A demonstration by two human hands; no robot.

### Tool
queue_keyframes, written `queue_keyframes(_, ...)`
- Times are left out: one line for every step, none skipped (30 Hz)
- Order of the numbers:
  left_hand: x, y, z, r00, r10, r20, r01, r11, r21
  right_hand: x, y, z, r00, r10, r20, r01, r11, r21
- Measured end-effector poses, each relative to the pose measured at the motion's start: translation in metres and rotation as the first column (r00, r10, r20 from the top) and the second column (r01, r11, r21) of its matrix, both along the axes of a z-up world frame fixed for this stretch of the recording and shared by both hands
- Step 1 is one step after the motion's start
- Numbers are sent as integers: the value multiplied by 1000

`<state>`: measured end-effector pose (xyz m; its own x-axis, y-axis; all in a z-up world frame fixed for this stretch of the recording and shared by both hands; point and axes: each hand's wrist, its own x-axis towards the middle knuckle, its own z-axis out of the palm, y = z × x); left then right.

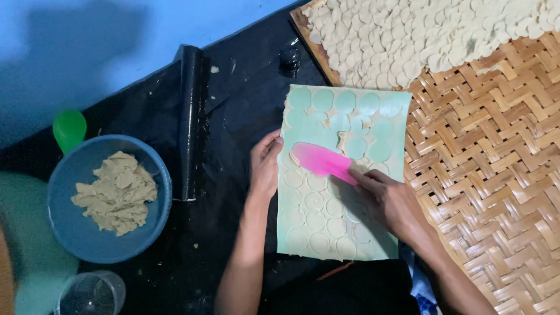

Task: Using a small tool to press circular patterns into dough and then using a spatula to lift the shaped dough pieces.

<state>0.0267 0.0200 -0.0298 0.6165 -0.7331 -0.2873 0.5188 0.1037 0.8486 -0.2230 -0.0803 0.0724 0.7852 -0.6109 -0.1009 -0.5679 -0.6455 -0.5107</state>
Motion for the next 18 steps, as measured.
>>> queue_keyframes(0,0,2,1000,1,2,-1,1000,-1,2,-1,3,1000,1,2,-1,1000,-1)
queue_keyframes(0,1,4,1000,6,-2,-6,1000,2,3,-2,6,997,-19,-73,26,995,100)
queue_keyframes(-1,-1,6,1000,8,-6,-7,1000,3,5,-4,9,988,-34,-149,63,978,196)
queue_keyframes(0,-1,3,1000,5,-4,-5,1000,2,2,-5,3,988,-37,-147,66,979,195)
queue_keyframes(0,0,1,1000,3,-23,-3,1000,-18,-1,-6,-4,994,-71,-79,91,952,291)
queue_keyframes(1,0,-2,999,0,-41,-2,999,-38,-4,-6,-10,994,-110,-14,107,916,386)
queue_keyframes(1,0,-4,999,-1,-39,0,999,-38,-6,-8,-15,994,-112,-12,108,916,387)
queue_keyframes(1,0,-6,999,2,-43,-3,999,-33,-9,-10,-19,992,-124,1,112,898,426)
queue_keyframes(2,0,-7,999,6,-46,-7,1000,-28,-12,-12,-23,991,-136,14,114,878,464)
queue_keyframes(2,1,-2,999,6,-44,-7,1000,-28,-15,-14,-27,991,-136,16,113,878,464)
queue_keyframes(2,1,3,994,-9,-105,5,999,-37,-18,-16,-30,985,-174,5,147,845,514)
queue_keyframes(2,0,8,986,-24,-165,16,999,-45,-22,-19,-34,978,-210,-9,179,808,562)
queue_keyframes(3,1,7,986,-28,-164,20,999,-47,-24,-21,-34,977,-214,-7,182,808,561)
queue_keyframes(4,2,5,988,-16,-157,12,1000,-23,-26,-24,-34,962,-256,91,154,791,593)
queue_keyframes(3,1,3,988,-11,-153,11,1000,0,-32,-26,-34,935,-303,185,129,774,619)
queue_keyframes(3,5,5,988,-21,-155,21,1000,-4,-37,-28,-38,932,-312,183,139,775,616)
queue_keyframes(3,4,7,990,-28,-138,23,999,-33,-44,-32,-41,896,-428,122,263,730,631)
queue_keyframes(2,3,8,992,-33,-120,26,998,-62,-52,-37,-44,842,-536,59,381,670,638)
